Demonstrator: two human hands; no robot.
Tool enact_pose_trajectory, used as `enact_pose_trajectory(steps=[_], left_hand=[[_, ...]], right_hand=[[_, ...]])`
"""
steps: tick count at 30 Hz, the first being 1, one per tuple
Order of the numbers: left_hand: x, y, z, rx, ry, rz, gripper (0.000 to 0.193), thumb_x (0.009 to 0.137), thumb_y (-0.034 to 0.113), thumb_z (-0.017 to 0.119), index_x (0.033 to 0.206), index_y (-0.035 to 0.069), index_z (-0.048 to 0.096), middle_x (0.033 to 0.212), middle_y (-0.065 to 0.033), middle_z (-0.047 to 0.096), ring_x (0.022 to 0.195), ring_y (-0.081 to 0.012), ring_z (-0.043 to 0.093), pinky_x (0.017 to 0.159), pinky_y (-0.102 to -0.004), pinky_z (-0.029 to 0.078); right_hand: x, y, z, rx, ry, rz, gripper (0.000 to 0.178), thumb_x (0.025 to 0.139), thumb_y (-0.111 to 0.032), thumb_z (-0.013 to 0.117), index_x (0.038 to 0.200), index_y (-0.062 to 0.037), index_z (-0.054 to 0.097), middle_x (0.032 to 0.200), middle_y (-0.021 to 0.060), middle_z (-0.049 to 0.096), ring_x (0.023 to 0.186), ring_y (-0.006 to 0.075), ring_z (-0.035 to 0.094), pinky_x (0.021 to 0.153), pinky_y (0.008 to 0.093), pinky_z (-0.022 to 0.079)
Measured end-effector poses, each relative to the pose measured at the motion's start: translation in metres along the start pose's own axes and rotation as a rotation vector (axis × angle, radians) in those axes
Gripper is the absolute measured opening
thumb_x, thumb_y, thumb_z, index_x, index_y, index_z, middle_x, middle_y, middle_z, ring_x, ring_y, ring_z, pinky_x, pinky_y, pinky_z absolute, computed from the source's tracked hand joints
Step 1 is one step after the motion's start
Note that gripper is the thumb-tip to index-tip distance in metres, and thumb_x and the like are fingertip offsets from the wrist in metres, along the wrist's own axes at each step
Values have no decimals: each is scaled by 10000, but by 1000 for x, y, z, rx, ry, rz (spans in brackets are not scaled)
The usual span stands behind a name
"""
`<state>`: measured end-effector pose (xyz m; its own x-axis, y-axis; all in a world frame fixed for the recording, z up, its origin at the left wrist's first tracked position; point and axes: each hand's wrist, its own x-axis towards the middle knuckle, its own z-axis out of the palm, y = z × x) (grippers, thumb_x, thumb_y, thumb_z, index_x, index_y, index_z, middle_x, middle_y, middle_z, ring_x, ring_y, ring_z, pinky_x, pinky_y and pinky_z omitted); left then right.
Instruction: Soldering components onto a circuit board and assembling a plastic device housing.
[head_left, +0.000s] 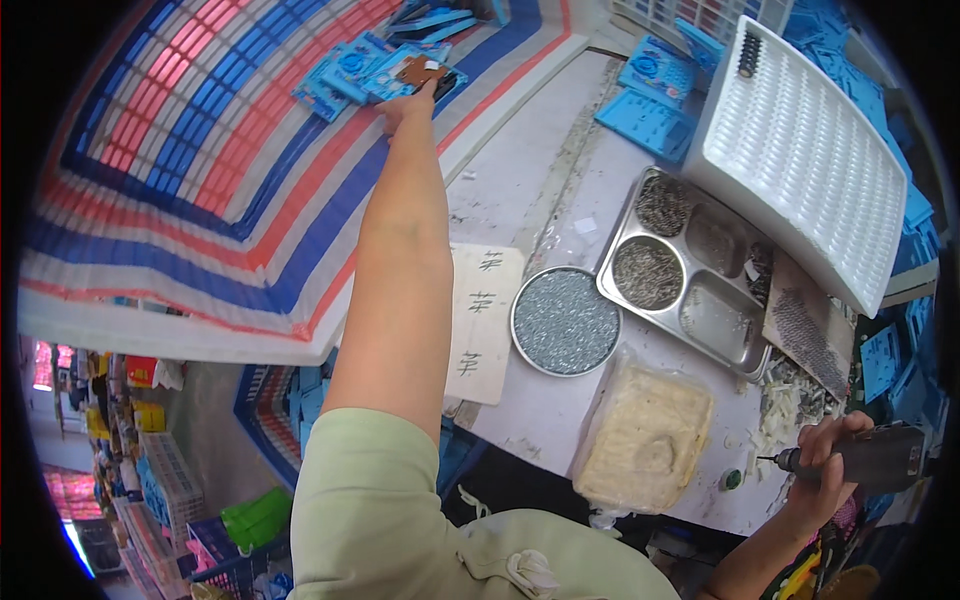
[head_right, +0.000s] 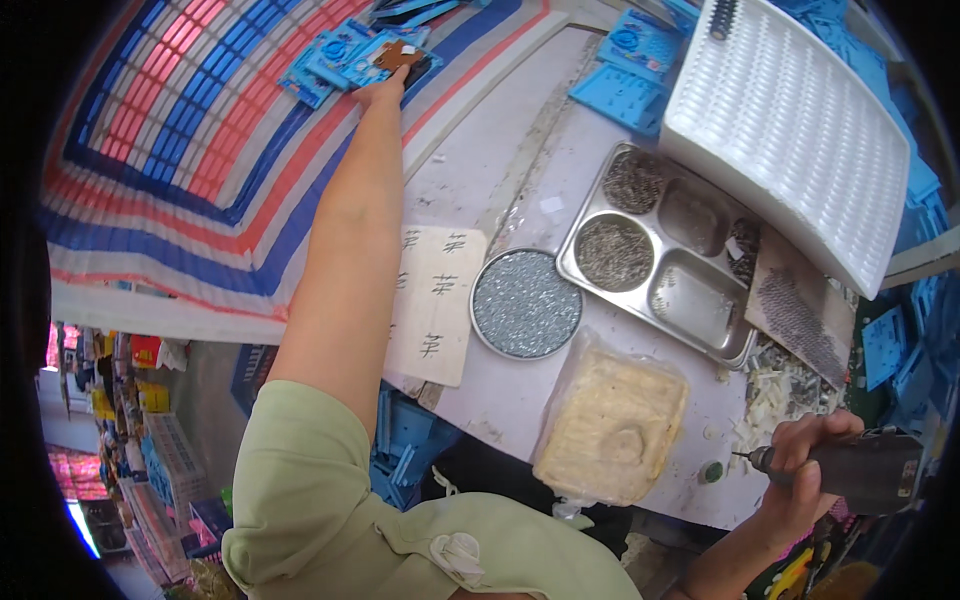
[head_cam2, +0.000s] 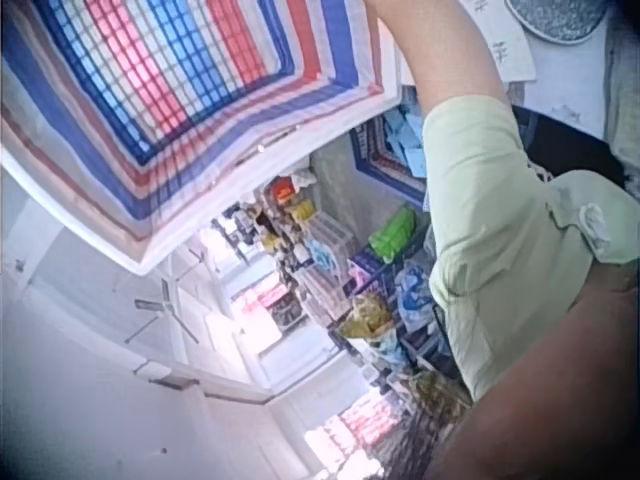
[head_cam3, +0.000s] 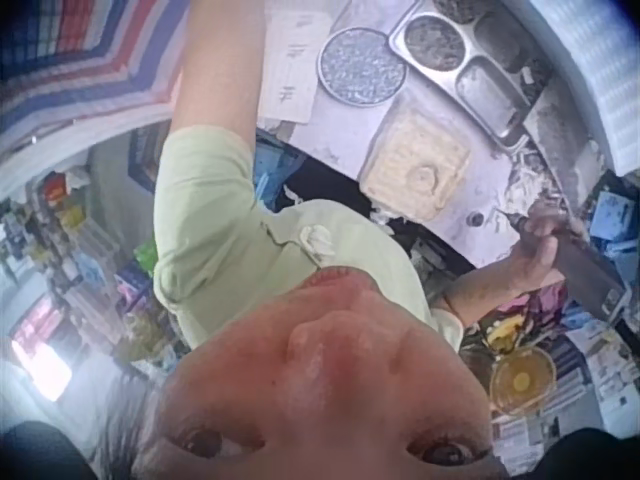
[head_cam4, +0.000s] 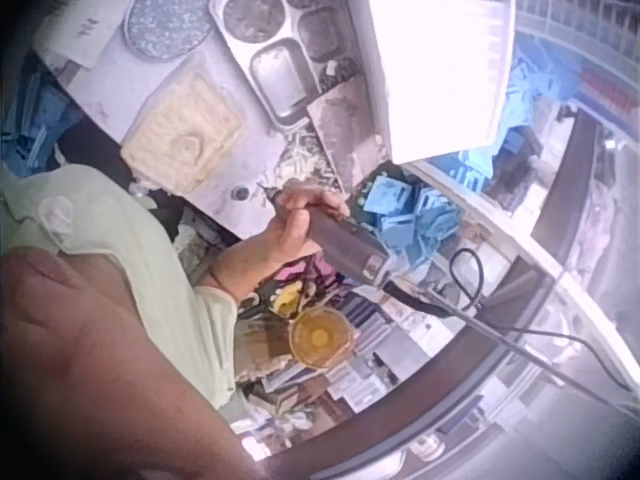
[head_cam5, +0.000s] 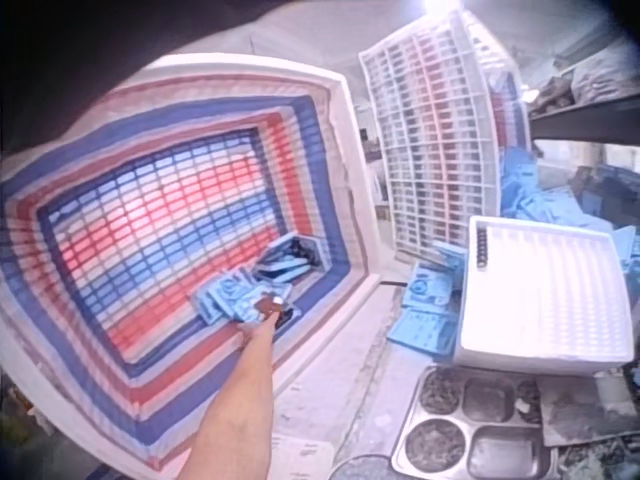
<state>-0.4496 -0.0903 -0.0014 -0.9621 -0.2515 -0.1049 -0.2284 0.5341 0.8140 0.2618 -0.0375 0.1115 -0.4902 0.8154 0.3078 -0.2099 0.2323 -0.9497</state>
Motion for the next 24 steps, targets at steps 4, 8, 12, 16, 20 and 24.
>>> enact_pose_trajectory(steps=[4,8,12,16,20,24], left_hand=[[-1,6,-6,-271,267,394,898,702,368,900,1351,-17,413,1356,-257,521,1207,-426,578,983,-515,503],[-31,16,-96,-35,434,1070,687,766,176,785,1367,49,478,1260,-213,547,1108,-418,611,937,-488,528],[-102,18,-194,113,372,1688,627,789,77,764,1371,65,531,1263,-155,567,1100,-354,620,935,-430,530],[-207,10,-265,-131,-86,1737,746,780,8,774,1451,49,451,1319,-125,555,1231,-268,581,1044,-373,481],[-296,-16,-285,-541,-981,1240,933,772,33,726,1555,42,219,1296,-131,557,1236,-229,567,1080,-349,444],[-354,-28,-251,-315,-1765,813,918,782,68,678,1562,49,194,1230,-137,609,1131,-193,598,1002,-317,467]], right_hand=[[5,2,-3,-5,-9,-11,534,893,-307,728,1280,-45,468,760,2,472,653,107,440,650,294,369],[3,11,-5,12,8,-36,557,886,-303,732,1296,-29,474,786,18,495,681,118,467,687,305,399],[-2,5,-15,-136,74,-138,597,925,-224,679,1413,23,441,1020,117,588,927,194,566,877,357,448],[-10,-14,-12,-443,317,-607,545,954,-69,598,1451,67,420,1348,215,529,1255,283,530,1084,443,428],[-24,7,-15,-332,145,-363,361,964,-76,547,1283,89,581,1212,199,655,1137,267,642,1026,395,491],[-14,55,47,127,-377,268,461,1056,-322,505,1290,58,619,1237,152,665,1130,207,653,983,351,505]])
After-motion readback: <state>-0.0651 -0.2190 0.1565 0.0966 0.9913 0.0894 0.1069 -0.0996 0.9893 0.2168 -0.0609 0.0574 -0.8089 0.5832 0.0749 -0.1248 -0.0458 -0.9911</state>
